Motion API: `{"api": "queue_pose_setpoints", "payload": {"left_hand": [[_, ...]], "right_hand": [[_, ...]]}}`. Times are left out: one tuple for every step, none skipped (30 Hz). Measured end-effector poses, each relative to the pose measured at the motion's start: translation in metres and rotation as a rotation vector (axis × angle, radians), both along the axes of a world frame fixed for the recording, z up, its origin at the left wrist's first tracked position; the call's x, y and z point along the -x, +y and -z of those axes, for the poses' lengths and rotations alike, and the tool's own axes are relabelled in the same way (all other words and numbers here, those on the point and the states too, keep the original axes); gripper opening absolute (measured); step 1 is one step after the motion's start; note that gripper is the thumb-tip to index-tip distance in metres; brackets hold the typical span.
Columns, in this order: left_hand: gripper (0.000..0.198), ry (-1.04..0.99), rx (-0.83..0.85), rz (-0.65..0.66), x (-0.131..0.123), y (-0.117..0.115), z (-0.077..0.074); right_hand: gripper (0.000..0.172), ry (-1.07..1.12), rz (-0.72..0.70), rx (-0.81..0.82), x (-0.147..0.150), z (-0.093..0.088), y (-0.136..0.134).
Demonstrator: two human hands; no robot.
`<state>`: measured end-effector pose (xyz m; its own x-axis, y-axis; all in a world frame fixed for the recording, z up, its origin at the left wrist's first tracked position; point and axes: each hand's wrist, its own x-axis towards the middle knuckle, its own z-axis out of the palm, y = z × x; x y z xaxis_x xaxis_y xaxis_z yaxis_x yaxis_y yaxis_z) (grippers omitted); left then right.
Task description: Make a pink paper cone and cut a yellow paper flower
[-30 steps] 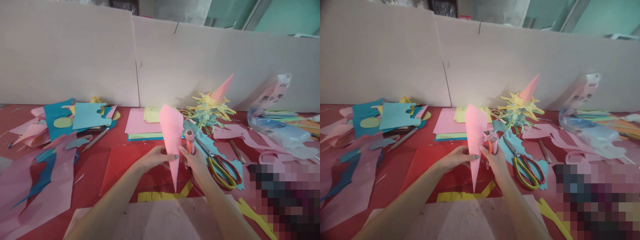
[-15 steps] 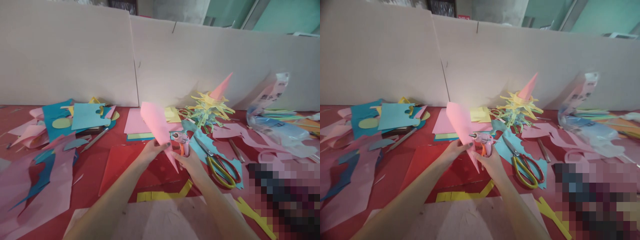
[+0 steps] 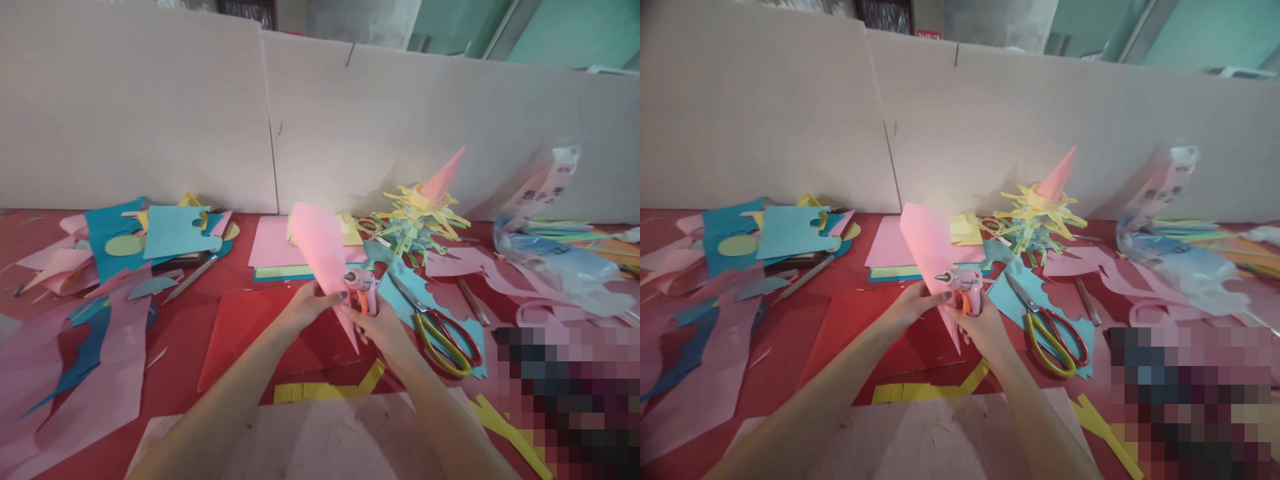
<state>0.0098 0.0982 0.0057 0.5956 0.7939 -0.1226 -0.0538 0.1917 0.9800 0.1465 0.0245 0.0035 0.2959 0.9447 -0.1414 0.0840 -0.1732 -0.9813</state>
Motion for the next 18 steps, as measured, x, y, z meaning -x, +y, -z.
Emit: {"api": "queue_pose_setpoints", "payload": {"left_hand": [[0.043, 0.007, -0.005, -0.001, 0.0000, -0.0001, 0.0000], [0.042, 0.013, -0.011, -0.004, -0.0001, -0.0001, -0.0002], [0.042, 0.019, -0.017, -0.006, -0.0003, -0.0001, -0.0006], [0.041, 0.026, -0.021, -0.007, -0.0005, -0.0001, -0.0010], [0.041, 0.034, -0.024, -0.010, -0.0006, -0.0001, -0.0015], [0.041, 0.045, -0.028, -0.012, -0.0007, -0.0001, -0.0019], [0.040, 0.057, -0.032, -0.012, -0.0007, 0.0000, -0.0023], [0.040, 0.069, -0.034, -0.012, -0.0006, 0.0002, -0.0026], [0.040, 0.078, -0.036, -0.011, -0.0004, 0.0003, -0.0027], [0.039, 0.081, -0.038, -0.010, -0.0002, 0.0005, -0.0027], [0.039, 0.077, -0.039, -0.009, 0.0001, 0.0006, -0.0025], [0.038, 0.066, -0.042, -0.006, 0.0003, 0.0007, -0.0021], [0.038, 0.053, -0.046, -0.005, 0.0004, 0.0008, -0.0017], [0.038, 0.041, -0.050, -0.003, 0.0004, 0.0008, -0.0013], [0.037, 0.033, -0.052, -0.001, 0.0003, 0.0006, -0.0009], [0.038, 0.025, -0.050, 0.000, 0.0000, 0.0004, -0.0007], [0.038, 0.015, -0.044, 0.001, -0.0004, 0.0002, -0.0006], [0.039, 0.001, -0.035, 0.001, -0.0011, -0.0001, -0.0008]], "right_hand": [[0.035, 0.008, -0.009, 0.004, 0.0001, -0.0009, -0.0002], [0.034, 0.013, -0.013, 0.007, 0.0003, -0.0019, -0.0003], [0.033, 0.017, -0.013, 0.009, 0.0006, -0.0028, -0.0004], [0.033, 0.018, -0.010, 0.009, 0.0010, -0.0035, -0.0004], [0.033, 0.019, -0.007, 0.008, 0.0014, -0.0042, -0.0003], [0.033, 0.021, -0.002, 0.006, 0.0019, -0.0048, -0.0001], [0.034, 0.024, 0.005, 0.004, 0.0025, -0.0052, 0.0001], [0.034, 0.028, 0.012, 0.002, 0.0031, -0.0056, 0.0004], [0.034, 0.031, 0.018, 0.001, 0.0036, -0.0059, 0.0005], [0.035, 0.033, 0.026, 0.001, 0.0042, -0.0062, 0.0006], [0.035, 0.034, 0.032, 0.002, 0.0047, -0.0064, 0.0007], [0.034, 0.035, 0.035, 0.002, 0.0051, -0.0066, 0.0006], [0.033, 0.037, 0.037, 0.002, 0.0055, -0.0068, 0.0004], [0.032, 0.041, 0.038, 0.002, 0.0057, -0.0069, 0.0002], [0.032, 0.047, 0.040, 0.000, 0.0059, -0.0069, -0.0001], [0.031, 0.052, 0.041, -0.002, 0.0060, -0.0068, -0.0004], [0.030, 0.056, 0.043, -0.004, 0.0060, -0.0068, -0.0007], [0.030, 0.058, 0.042, -0.004, 0.0059, -0.0066, -0.0009]]}}
